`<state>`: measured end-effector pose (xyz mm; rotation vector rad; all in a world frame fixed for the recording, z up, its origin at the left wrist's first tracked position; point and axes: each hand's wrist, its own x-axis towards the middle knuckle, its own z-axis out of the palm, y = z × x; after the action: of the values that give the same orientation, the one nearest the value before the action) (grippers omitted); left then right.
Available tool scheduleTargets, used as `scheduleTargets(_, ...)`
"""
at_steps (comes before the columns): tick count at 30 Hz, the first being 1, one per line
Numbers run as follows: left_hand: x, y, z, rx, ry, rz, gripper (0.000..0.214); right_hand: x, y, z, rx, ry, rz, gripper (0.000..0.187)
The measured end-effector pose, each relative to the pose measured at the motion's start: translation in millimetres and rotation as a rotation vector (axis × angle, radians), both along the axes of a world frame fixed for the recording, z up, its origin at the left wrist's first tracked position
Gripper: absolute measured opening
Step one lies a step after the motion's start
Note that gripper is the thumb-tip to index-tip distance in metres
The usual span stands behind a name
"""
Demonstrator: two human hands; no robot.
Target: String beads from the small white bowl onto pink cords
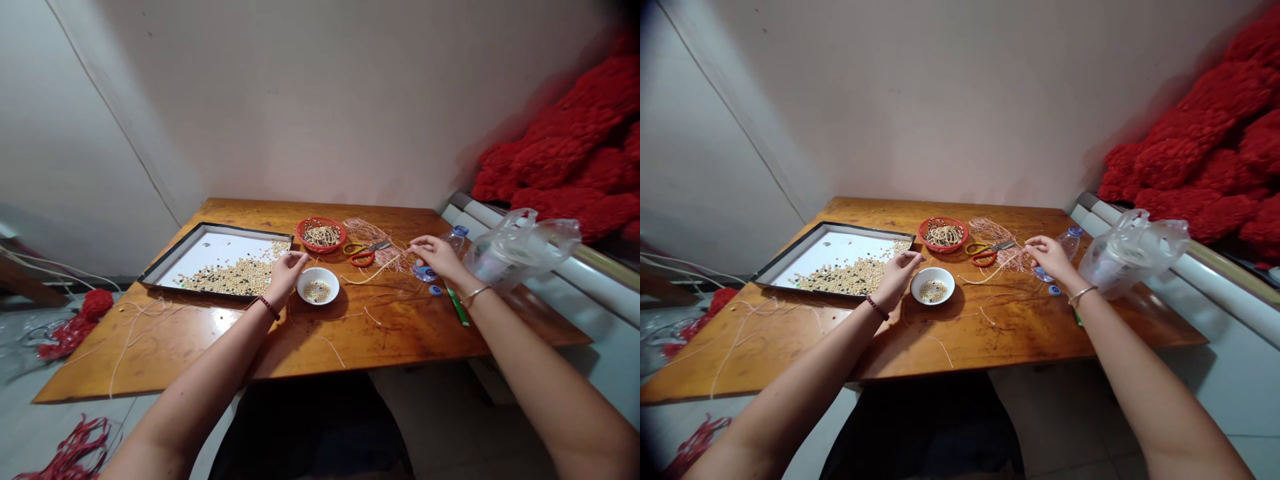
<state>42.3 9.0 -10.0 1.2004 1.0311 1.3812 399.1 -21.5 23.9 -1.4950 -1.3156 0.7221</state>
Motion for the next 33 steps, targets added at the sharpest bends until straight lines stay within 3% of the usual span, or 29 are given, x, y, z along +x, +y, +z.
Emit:
scheduleTargets(8,2.6,2.1,-11.1,0.115,0.239,-0.062,0.021,12.7,-5.7,9.4,0.005,-0.028,-0.002,0.037)
scheduleTargets(13,0.4,3.2,-16.8,0.269,0.520,-0.053,0.025,17.1,0.9,-5.7,-0.036,-0.265,0.102,0.030)
scheduleTargets(17,0.4,2.3,-17.0,0.320,0.582,-0.056,0.025,20.4,9.4,-15.9,-0.109,-0.354,0.168,0.025)
scheduleTargets(20,0.6,2.9,-17.3,0.333,0.575,-0.054,0.026,28.4,14.4,-4.5,-0.178,-0.414,0.247,0.028)
scheduleTargets(24,1.1,4.2,-17.1,0.347,0.579,-0.042,0.027,45.5,17.2,26.0,-0.330,-0.515,0.399,0.032)
scheduleTargets(27,1.6,4.1,-15.6,0.359,0.580,-0.030,0.026,56.9,19.3,43.1,-0.371,-0.645,0.425,0.033)
scheduleTargets(30,2.1,3.4,-13.9,0.367,0.582,-0.023,0.026,62.1,21.8,45.4,-0.402,-0.738,0.407,0.030)
scheduleTargets(33,2.2,2.5,-12.7,0.372,0.571,-0.024,0.026,59.6,20.2,31.7,-0.407,-0.802,0.411,0.024)
